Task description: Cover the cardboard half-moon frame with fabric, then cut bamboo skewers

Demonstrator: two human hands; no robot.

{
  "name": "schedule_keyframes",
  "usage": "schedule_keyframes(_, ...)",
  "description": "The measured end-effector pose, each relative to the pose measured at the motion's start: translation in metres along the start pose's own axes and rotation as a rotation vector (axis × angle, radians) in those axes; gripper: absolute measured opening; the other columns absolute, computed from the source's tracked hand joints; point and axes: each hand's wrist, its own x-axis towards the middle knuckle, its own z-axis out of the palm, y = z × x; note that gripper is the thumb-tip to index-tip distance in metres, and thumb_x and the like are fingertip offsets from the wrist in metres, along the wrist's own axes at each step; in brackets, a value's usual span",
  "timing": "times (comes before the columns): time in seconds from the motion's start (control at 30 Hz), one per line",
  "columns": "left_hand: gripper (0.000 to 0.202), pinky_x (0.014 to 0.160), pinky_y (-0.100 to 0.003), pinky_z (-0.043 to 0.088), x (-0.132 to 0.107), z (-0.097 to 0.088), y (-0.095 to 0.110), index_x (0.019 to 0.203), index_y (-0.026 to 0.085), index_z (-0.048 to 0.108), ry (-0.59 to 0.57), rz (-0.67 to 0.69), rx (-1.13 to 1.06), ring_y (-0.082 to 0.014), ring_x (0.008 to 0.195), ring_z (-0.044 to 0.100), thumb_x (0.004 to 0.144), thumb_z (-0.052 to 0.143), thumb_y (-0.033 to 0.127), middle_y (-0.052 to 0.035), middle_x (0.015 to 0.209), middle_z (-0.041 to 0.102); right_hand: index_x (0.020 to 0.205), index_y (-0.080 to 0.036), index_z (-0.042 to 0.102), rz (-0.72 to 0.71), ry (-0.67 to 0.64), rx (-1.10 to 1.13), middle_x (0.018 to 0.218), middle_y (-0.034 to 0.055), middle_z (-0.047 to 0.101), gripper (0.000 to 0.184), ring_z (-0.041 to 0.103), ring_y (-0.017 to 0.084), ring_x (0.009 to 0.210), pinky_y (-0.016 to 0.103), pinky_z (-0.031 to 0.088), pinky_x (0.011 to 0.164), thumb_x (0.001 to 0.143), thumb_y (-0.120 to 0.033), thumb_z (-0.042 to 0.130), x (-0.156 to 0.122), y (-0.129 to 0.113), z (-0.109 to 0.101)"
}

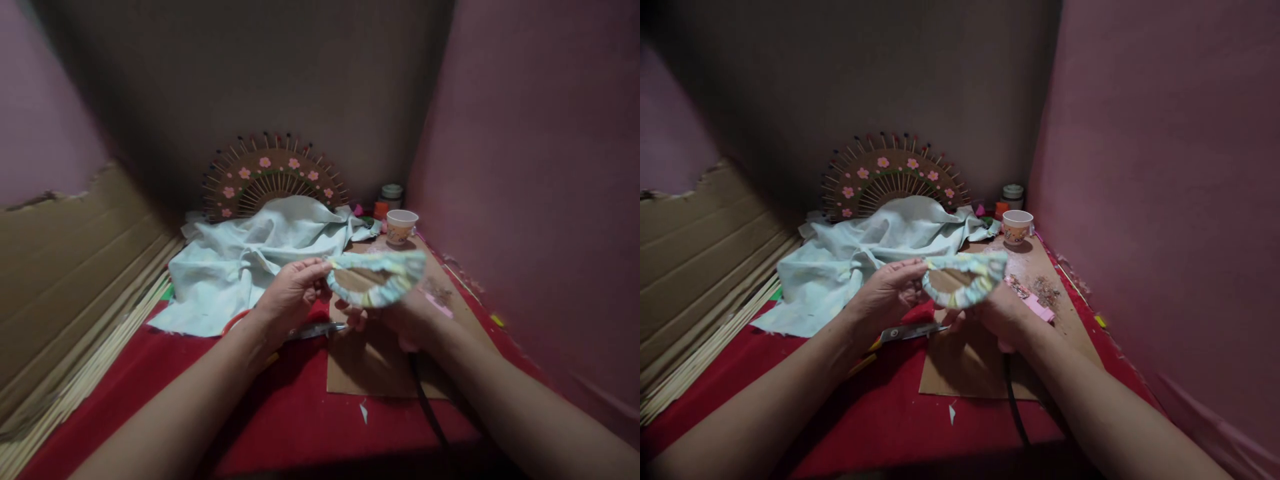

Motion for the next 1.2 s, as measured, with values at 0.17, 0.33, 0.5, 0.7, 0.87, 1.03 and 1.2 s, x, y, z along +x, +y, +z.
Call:
schedule_keyframes(0.17, 0.015, 0.059, -0.021, 0.042, 0.0, 0.006, -0.002, 0.073, 0.012, 0.058, 0.161, 0.151, -0.074, -0.0085, 0.059, 0.053, 0.073, 0.063, 0.026, -0.0012, 0.068, 0.061, 0.107, -0.019, 0.06, -0.101, 0.013, 0.035, 0.103, 0.008, 0.063, 0.047, 0.058, 0.021, 0.096, 0.036, 0.048, 0.084, 0.063, -0.019, 0.074, -0.002, 0.002, 0.006)
schedule_keyframes(0.33, 0.015, 0.058, -0.02, 0.041, -0.005, 0.013, -0.012, 0.076, 0.015, 0.055, 0.181, 0.261, 0.114, -0.0072, 0.056, 0.052, 0.078, 0.061, 0.028, 0.0021, 0.066, 0.059, 0.09, -0.018, 0.063, -0.069, 0.065, 0.094, 0.084, 0.0031, 0.06, 0.025, 0.056, 0.013, 0.067, 0.029, 0.05, 0.062, 0.068, -0.026, 0.071, -0.002, 0.004, 0.008)
schedule_keyframes(0.5, 0.014, 0.055, -0.02, 0.04, -0.013, 0.023, -0.012, 0.08, 0.015, 0.053, 0.117, 0.283, 0.399, -0.0078, 0.058, 0.051, 0.081, 0.058, 0.028, 0.0018, 0.066, 0.057, 0.08, -0.018, 0.065, -0.121, 0.194, 0.124, 0.082, 0.0031, 0.059, 0.014, 0.053, 0.014, 0.071, 0.028, 0.045, 0.062, 0.073, -0.029, 0.066, -0.001, 0.004, 0.009)
schedule_keyframes(0.7, 0.034, 0.068, -0.022, 0.046, -0.011, 0.018, -0.012, 0.099, 0.019, 0.044, 0.173, 0.478, 0.467, -0.0104, 0.075, 0.055, 0.074, 0.066, 0.021, 0.0005, 0.085, 0.055, 0.072, -0.021, 0.067, -0.158, 0.261, 0.194, 0.076, 0.0016, 0.061, 0.005, 0.054, 0.014, 0.069, 0.03, 0.045, 0.068, 0.067, -0.019, 0.066, 0.004, -0.001, 0.005)
schedule_keyframes(0.87, 0.009, 0.067, -0.024, 0.045, -0.01, 0.007, -0.014, 0.087, 0.017, 0.051, 0.235, 0.928, 0.979, -0.0104, 0.072, 0.051, 0.081, 0.057, 0.013, -0.0013, 0.084, 0.053, 0.071, -0.013, 0.07, -0.078, 0.244, 0.383, 0.071, 0.0039, 0.064, 0.009, 0.057, 0.014, 0.068, 0.03, 0.045, 0.068, 0.065, -0.019, 0.068, 0.005, 0.005, 0.003)
schedule_keyframes(1.03, 0.008, 0.071, -0.025, 0.047, -0.008, 0.003, -0.013, 0.088, 0.016, 0.054, 0.235, 1.102, 1.225, -0.0126, 0.08, 0.055, 0.084, 0.052, 0.01, -0.004, 0.087, 0.054, 0.073, -0.013, 0.071, -0.08, 0.224, 0.402, 0.071, 0.0034, 0.065, 0.009, 0.058, 0.014, 0.066, 0.029, 0.046, 0.066, 0.066, -0.017, 0.068, 0.003, 0.005, 0.004)
schedule_keyframes(1.2, 0.008, 0.07, -0.025, 0.048, -0.009, 0.004, -0.014, 0.091, 0.015, 0.054, 0.259, 1.082, 1.282, -0.0125, 0.079, 0.056, 0.085, 0.053, 0.012, -0.005, 0.088, 0.055, 0.073, -0.013, 0.071, -0.079, 0.202, 0.383, 0.07, 0.0042, 0.065, 0.007, 0.059, 0.013, 0.067, 0.03, 0.047, 0.069, 0.07, -0.017, 0.067, 0.003, 0.006, 0.002)
